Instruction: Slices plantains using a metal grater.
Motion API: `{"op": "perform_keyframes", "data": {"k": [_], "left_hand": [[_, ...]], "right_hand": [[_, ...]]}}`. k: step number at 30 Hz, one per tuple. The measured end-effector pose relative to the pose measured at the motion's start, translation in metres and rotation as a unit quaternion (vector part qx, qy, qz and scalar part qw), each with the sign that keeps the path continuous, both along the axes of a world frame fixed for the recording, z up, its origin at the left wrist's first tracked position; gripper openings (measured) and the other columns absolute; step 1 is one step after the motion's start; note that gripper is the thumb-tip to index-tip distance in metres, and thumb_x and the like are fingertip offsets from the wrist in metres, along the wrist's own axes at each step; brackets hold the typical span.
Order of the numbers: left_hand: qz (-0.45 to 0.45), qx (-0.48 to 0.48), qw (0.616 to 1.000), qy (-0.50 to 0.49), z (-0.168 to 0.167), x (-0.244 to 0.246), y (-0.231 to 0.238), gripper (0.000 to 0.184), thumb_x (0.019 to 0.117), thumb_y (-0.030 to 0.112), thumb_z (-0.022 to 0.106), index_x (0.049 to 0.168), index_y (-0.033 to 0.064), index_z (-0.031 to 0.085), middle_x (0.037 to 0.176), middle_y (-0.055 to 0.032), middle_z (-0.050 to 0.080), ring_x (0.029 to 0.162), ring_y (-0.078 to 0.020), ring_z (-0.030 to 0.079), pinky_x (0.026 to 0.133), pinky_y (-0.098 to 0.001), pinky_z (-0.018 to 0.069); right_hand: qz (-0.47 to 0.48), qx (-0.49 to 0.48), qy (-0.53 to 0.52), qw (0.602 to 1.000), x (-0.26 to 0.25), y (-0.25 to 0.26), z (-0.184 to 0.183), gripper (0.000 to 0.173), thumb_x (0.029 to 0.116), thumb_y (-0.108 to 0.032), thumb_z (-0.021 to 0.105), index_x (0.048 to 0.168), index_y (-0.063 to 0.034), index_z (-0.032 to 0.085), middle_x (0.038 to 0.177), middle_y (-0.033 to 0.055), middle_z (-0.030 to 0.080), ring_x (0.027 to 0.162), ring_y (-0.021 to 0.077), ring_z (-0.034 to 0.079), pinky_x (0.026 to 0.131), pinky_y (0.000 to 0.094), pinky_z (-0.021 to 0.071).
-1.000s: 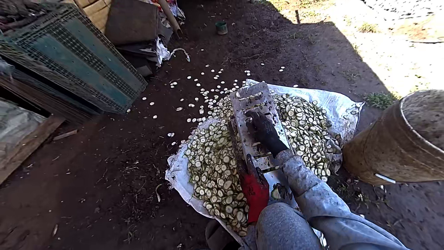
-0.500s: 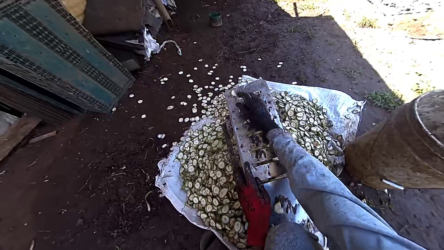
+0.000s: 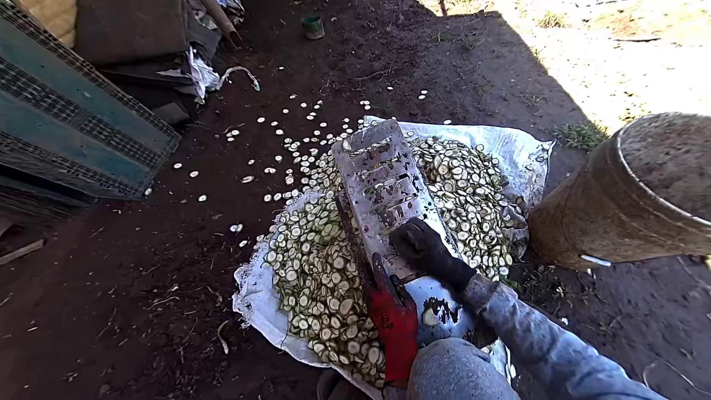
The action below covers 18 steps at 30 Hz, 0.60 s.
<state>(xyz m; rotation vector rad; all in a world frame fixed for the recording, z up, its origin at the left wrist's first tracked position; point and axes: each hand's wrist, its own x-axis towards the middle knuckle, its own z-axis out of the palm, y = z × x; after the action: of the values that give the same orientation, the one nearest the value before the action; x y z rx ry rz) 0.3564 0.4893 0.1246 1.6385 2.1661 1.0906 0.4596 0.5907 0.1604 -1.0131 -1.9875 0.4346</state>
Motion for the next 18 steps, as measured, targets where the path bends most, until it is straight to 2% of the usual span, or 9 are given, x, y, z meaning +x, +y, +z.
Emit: {"op": "perform_keyframes", "data": {"k": [2, 4, 6, 8, 10, 13, 15, 16, 18], "left_hand": [[-0.002, 0.01, 1.0, -0.002, -0.003, -0.002, 0.001, 0.055, 0.0989, 0.015, 0.048, 0.152, 0.0028, 0.046, 0.155, -0.0292, 0.043, 0.139, -0.0449, 0.049, 0.107, -0.0535, 0.0473], [-0.006, 0.012, 1.0, -0.004, -0.004, -0.003, 0.001, 0.054, 0.1007, 0.016, 0.048, 0.153, 0.0033, 0.045, 0.155, -0.0286, 0.043, 0.139, -0.0455, 0.048, 0.106, -0.0538, 0.0478], [-0.008, 0.018, 1.0, 0.0, -0.004, -0.004, 0.002, 0.053, 0.1005, 0.017, 0.047, 0.152, 0.0032, 0.046, 0.156, -0.0284, 0.042, 0.14, -0.0454, 0.048, 0.107, -0.0534, 0.0468], [-0.011, 0.023, 1.0, -0.002, -0.005, -0.004, 0.0, 0.053, 0.1002, 0.017, 0.048, 0.152, 0.0033, 0.047, 0.156, -0.0283, 0.041, 0.141, -0.0445, 0.046, 0.109, -0.0524, 0.0454], [-0.013, 0.023, 1.0, -0.001, -0.005, -0.005, 0.0, 0.054, 0.0992, 0.016, 0.048, 0.152, 0.0031, 0.047, 0.156, -0.0296, 0.041, 0.141, -0.0449, 0.046, 0.11, -0.0526, 0.0448], [-0.012, 0.007, 1.0, 0.0, -0.003, -0.003, 0.001, 0.054, 0.0992, 0.014, 0.048, 0.152, 0.0034, 0.046, 0.157, -0.0304, 0.039, 0.138, -0.0475, 0.048, 0.105, -0.0551, 0.0482], [-0.009, -0.003, 1.0, -0.008, -0.002, -0.001, -0.003, 0.056, 0.1, 0.017, 0.047, 0.154, 0.0043, 0.044, 0.157, -0.0299, 0.039, 0.138, -0.0474, 0.048, 0.104, -0.0556, 0.0479], [-0.007, 0.004, 1.0, -0.007, -0.003, -0.001, -0.004, 0.055, 0.1008, 0.017, 0.046, 0.154, 0.0039, 0.044, 0.157, -0.0299, 0.04, 0.138, -0.0472, 0.048, 0.105, -0.0553, 0.0473], [-0.005, 0.013, 1.0, -0.006, -0.006, -0.005, -0.004, 0.054, 0.1023, 0.018, 0.046, 0.154, 0.0044, 0.044, 0.157, -0.0287, 0.04, 0.141, -0.045, 0.047, 0.11, -0.0532, 0.0448]], "right_hand": [[0.006, -0.024, -0.126, 0.992, -0.014, 0.057, 0.011, 0.024, 0.0992, -0.015, 0.061, 0.117, -0.0013, 0.07, 0.115, 0.0219, 0.067, 0.115, 0.0375, 0.064, 0.1, 0.0519, 0.0506], [0.003, -0.012, -0.171, 0.985, -0.032, 0.11, 0.022, 0.028, 0.1029, -0.016, 0.055, 0.123, -0.0015, 0.067, 0.124, 0.0238, 0.065, 0.123, 0.0393, 0.061, 0.106, 0.051, 0.0475], [-0.007, -0.015, -0.157, 0.987, -0.04, 0.138, 0.032, 0.031, 0.1012, -0.011, 0.057, 0.13, -0.0006, 0.064, 0.132, 0.0259, 0.061, 0.128, 0.0398, 0.058, 0.11, 0.0486, 0.0456], [-0.013, 0.004, -0.101, 0.995, -0.042, 0.138, 0.029, 0.03, 0.0989, -0.007, 0.058, 0.127, -0.0006, 0.065, 0.126, 0.0266, 0.063, 0.122, 0.0396, 0.061, 0.106, 0.0465, 0.049], [0.017, 0.006, -0.046, 0.999, -0.037, 0.114, 0.022, 0.03, 0.0983, -0.004, 0.058, 0.128, -0.0015, 0.065, 0.12, 0.0257, 0.061, 0.113, 0.0379, 0.062, 0.097, 0.0442, 0.0537], [0.05, -0.031, -0.079, 0.995, -0.034, 0.089, 0.024, 0.033, 0.1009, -0.005, 0.057, 0.133, -0.0044, 0.065, 0.126, 0.0253, 0.062, 0.118, 0.0381, 0.061, 0.101, 0.0451, 0.0512], [0.026, -0.097, -0.119, 0.988, -0.036, 0.103, 0.041, 0.034, 0.1047, -0.01, 0.054, 0.138, -0.0063, 0.061, 0.134, 0.0225, 0.059, 0.127, 0.036, 0.057, 0.108, 0.0466, 0.0469], [0.008, -0.119, -0.103, 0.987, -0.037, 0.123, 0.045, 0.034, 0.1079, -0.015, 0.048, 0.138, -0.0044, 0.061, 0.135, 0.0219, 0.06, 0.128, 0.0344, 0.057, 0.109, 0.0463, 0.0449], [-0.065, -0.11, -0.008, 0.992, -0.038, 0.158, 0.049, 0.033, 0.11, -0.023, 0.044, 0.127, -0.0027, 0.063, 0.12, 0.0208, 0.064, 0.112, 0.0317, 0.063, 0.097, 0.0458, 0.0517]]}}
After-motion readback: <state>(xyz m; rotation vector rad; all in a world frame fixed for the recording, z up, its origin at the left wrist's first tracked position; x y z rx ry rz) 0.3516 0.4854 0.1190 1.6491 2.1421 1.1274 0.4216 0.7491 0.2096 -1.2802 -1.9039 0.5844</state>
